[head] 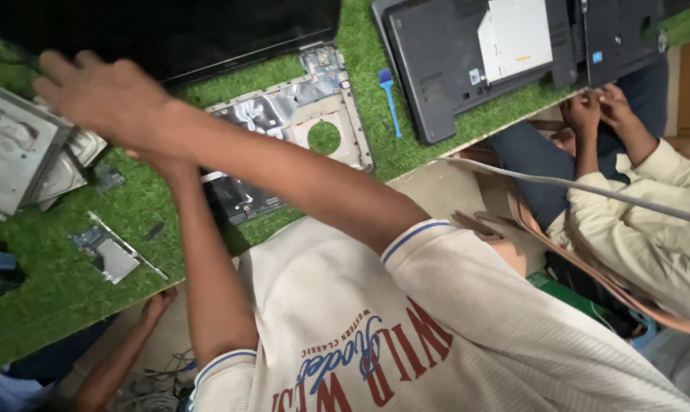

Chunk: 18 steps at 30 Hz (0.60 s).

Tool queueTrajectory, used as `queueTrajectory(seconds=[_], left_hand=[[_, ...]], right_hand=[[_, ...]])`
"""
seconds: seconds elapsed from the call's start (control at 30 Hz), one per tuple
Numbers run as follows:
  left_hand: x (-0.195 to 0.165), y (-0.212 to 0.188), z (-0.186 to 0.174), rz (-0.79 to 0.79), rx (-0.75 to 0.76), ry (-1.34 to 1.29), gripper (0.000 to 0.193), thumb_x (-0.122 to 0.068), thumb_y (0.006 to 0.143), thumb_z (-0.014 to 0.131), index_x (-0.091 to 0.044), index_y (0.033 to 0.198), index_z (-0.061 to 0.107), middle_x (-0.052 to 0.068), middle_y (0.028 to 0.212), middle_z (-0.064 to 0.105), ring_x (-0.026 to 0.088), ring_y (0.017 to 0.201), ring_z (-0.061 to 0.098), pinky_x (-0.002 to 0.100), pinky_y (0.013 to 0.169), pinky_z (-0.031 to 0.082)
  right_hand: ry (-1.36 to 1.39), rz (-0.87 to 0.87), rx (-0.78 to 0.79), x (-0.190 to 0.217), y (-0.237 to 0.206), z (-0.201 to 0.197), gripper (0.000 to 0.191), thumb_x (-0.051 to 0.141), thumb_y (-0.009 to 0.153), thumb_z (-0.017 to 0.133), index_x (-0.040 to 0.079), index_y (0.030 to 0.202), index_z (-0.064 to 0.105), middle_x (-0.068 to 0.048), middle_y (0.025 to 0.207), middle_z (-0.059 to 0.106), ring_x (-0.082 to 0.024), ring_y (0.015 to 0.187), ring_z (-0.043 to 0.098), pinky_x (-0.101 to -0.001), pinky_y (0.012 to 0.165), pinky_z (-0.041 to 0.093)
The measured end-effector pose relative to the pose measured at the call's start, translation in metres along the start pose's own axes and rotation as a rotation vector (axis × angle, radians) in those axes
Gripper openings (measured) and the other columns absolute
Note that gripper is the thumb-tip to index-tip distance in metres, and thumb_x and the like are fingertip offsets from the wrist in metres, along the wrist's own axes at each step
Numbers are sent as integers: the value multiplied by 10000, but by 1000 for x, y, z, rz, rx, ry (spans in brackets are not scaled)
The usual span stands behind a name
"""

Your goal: The person works at a repair bench on a partially disassembled laptop, lifting the keyboard assembly and removing internal components such as the fan and other parts by hand, setting removed parts aside on the bench. Other people work on laptops nearby.

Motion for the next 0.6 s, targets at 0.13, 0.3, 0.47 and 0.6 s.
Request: queueTrajectory(seconds=[0.13,0.3,0.47,0.6], left_hand=[[13,-7,5,47,28,-113,558,-333,1040,690,-46,1474,487,154,1475,544,286,1377,475,465,1168,296],[29,-11,5,56,56,-147,542,-323,1040,686,-47,1466,498,156,1466,550,293,1368,485,466,1162,311],[30,-7,5,62,51,-144,525,-312,1040,683,-47,1459,509,159,1457,557,299,1360,495,467,1156,327],[32,-5,4,65,47,-129,512,-303,1041,681,-47,1453,518,161,1449,563,304,1353,503,468,1151,339]], right_hand=[[77,-3,-28,15,-2,0,466,135,737,626,77,1194,559,-205,995,711,-296,711,742,-362,470,561],[83,98,177,21,0,1,345,153,930,676,13,1226,567,-161,941,695,-285,771,746,-394,505,547],[-245,99,53,21,-1,-8,424,141,791,718,53,1172,554,-145,1141,678,-297,848,714,-396,464,530],[-136,112,28,20,-2,-10,466,147,754,757,71,1161,546,-167,1022,664,-320,838,717,-386,481,545]])
Point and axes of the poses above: each hand's wrist, its own y-axis towards the middle knuckle, its own z-axis out of the palm, x = y × z, the point moved 2 cm from there along y, towards the middle knuckle
